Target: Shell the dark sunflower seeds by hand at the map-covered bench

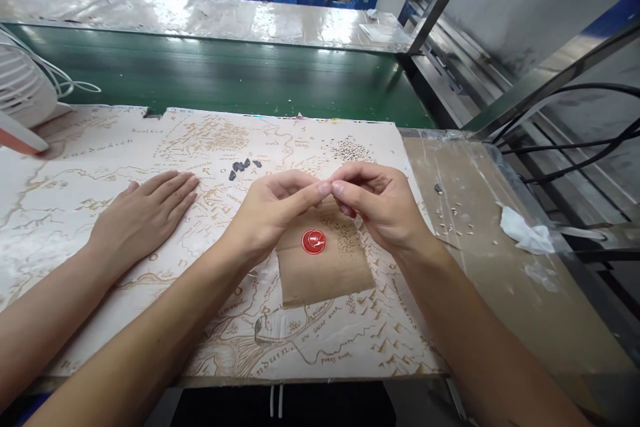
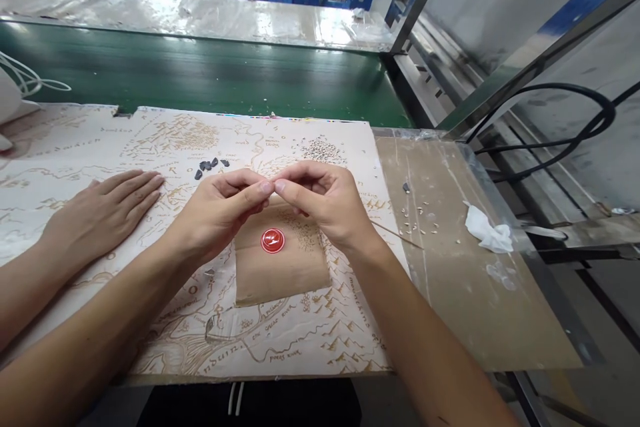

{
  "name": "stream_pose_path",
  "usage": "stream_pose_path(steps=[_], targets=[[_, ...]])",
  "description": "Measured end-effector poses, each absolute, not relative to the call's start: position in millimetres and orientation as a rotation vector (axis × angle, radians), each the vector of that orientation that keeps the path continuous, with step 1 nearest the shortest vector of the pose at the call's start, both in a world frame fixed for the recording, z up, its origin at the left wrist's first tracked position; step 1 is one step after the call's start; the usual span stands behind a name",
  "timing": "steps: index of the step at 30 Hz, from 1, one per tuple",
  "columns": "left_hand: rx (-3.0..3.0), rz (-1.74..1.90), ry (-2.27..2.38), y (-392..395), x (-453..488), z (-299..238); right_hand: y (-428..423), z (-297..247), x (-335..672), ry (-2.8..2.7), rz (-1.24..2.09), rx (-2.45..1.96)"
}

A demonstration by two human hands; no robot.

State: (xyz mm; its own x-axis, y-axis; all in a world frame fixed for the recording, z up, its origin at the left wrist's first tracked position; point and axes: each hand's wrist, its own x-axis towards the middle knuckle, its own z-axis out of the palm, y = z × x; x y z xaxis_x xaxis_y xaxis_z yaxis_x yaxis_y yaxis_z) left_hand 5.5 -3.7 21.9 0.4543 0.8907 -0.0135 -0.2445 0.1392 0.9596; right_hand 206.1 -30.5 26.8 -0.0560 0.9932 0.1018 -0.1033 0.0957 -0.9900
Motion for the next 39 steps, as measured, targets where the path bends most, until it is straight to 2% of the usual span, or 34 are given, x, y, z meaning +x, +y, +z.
stream_pose_path(steps=[8, 12, 16, 22, 39], targets=[[1.447, 0.786, 0.882, 8, -12, 29, -28, 24, 208, -1.290, 1.171, -1.046], [1.916, 0.955, 1.312, 34, -38, 24, -31, 31, 211, -1.431, 1.005, -1.196], [2.301, 0.917, 1.626, 54, -60, 5, -39, 45, 214, -1.771, 1.076, -1.209], [2.238, 0.811, 1.676, 58, -62, -3, -46, 52, 212, -1.968, 1.162, -1.151], [2.131, 0.903, 1.541, 55, -54, 3, -52, 55, 211, -2.064, 1.098, -1.230]])
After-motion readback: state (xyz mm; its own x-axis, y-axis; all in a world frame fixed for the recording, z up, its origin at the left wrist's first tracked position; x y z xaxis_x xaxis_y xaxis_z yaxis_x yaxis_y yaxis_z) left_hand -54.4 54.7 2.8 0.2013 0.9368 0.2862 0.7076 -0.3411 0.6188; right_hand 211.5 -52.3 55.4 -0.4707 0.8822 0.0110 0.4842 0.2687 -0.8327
